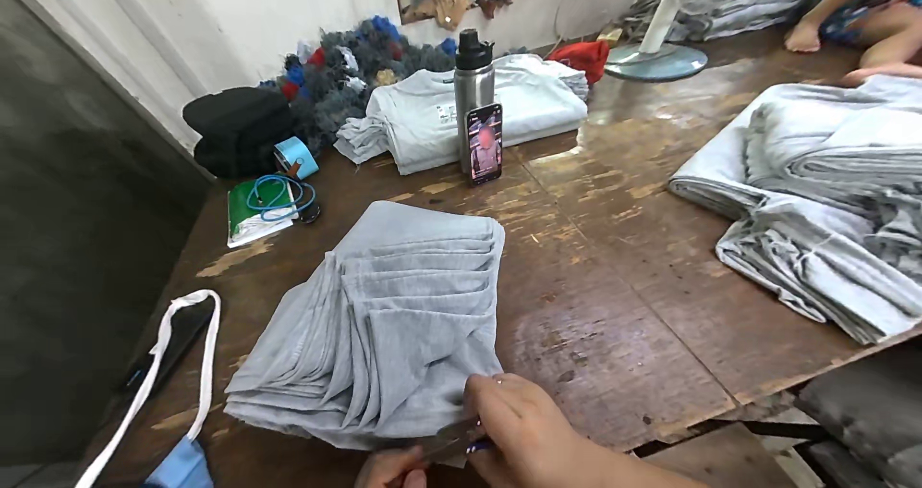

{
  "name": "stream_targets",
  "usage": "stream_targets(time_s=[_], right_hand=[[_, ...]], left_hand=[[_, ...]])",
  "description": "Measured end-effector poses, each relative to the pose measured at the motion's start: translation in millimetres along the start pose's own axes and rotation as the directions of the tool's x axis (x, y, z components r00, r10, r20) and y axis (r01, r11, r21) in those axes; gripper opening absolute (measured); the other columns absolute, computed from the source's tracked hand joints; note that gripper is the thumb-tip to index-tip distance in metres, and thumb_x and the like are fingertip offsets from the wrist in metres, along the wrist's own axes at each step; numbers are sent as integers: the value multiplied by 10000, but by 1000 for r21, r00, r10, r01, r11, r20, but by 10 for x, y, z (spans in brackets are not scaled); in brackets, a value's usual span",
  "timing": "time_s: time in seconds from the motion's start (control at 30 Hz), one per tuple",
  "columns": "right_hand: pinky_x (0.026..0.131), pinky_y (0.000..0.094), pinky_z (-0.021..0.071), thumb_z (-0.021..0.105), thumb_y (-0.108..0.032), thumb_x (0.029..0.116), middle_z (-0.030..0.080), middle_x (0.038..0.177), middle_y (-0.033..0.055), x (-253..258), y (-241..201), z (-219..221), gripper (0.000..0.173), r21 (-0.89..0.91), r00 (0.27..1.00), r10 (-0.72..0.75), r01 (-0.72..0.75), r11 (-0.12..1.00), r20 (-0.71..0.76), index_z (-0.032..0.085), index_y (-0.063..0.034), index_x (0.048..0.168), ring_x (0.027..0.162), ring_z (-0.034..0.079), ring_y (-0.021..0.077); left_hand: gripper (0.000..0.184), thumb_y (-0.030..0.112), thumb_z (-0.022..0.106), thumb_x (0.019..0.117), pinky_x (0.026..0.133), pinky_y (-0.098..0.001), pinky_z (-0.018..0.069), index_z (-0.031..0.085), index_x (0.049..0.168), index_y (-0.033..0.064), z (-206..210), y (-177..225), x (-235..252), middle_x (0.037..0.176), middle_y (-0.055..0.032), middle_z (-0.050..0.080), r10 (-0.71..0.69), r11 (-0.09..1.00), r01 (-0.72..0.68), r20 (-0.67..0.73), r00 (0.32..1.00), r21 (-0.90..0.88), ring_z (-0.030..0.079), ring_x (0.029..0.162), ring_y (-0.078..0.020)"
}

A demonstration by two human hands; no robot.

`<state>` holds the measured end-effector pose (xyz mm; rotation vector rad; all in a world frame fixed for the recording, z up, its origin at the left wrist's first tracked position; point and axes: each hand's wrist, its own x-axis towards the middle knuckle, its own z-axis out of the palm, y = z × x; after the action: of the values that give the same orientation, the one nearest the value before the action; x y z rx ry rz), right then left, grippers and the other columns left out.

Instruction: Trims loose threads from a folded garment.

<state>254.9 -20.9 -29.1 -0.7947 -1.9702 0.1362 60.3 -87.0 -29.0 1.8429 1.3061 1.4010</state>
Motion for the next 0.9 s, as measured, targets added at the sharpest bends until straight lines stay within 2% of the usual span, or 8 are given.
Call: stream_targets(time_s=[0.1,0.2,0.23,0.3,0.4,0.53,0.67,0.9], right_hand=[[634,250,501,593,-163,968,568,847,72,220,-68,-132,103,106,990,-39,54,993,-134,520,-97,936,722,575,165],[1034,321,538,584,-123,998,613,1136,151,376,-90,-244,132,298,990,-72,107,949,-124,480,-75,934,1204,627,228],[1071,340,517,593,-134,999,623,1170,174,385,-81,-254,145,334,995,-79,96,938,-64,501,-58,919,1251,609,249],[877,316,557,606,-216,995,648,1113,162,316,-39,-215,184,294,992,-65,30,955,112,575,-41,946,1042,655,224],[584,334,526,655,-374,977,609,855,101,68,20,-52,333,195,967,-9,-42,980,255,596,-48,945,708,620,210],[624,332,543,672,-181,889,615,804,85,-197,54,14,137,136,966,48,-85,987,254,603,-66,915,726,639,212],[608,311,520,653,-142,883,605,787,92,-263,67,-11,104,212,971,92,-140,967,219,599,-53,894,700,613,194],[688,197,488,599,-54,947,564,899,133,-272,-35,49,140,567,982,178,-184,803,66,481,-26,877,771,562,127]], left_hand=[[266,216,537,1051,987,-180,467,689,1017,1,23,-38,-30,1018,-79,673,47,970,-34,-48,998,241,597,1082,-28],[258,213,541,1053,1011,-204,476,702,1053,12,52,-75,-53,1089,-97,679,68,965,-52,-51,996,258,604,1127,-52],[240,197,540,1056,1005,-186,487,692,1078,13,64,-59,-52,1110,-77,671,62,976,-50,-50,997,211,603,1129,-16],[220,199,534,1067,988,-173,503,670,1109,31,92,-19,-63,1140,-4,671,38,995,-32,-56,998,98,596,1126,49],[210,240,513,1077,973,-184,524,637,1056,72,130,9,-71,1132,57,681,27,1000,-26,-59,998,13,608,1118,55],[181,237,513,1079,981,-182,523,649,1123,126,151,-9,-43,1206,108,672,30,998,-30,-11,1000,-62,603,1149,57],[161,227,553,1062,956,-176,538,674,1091,126,180,-31,0,1141,96,697,71,995,-69,18,997,-74,627,1110,51],[250,148,627,979,877,-156,541,702,1005,-88,315,79,-52,936,-129,710,-74,990,66,62,995,124,669,926,-2]])
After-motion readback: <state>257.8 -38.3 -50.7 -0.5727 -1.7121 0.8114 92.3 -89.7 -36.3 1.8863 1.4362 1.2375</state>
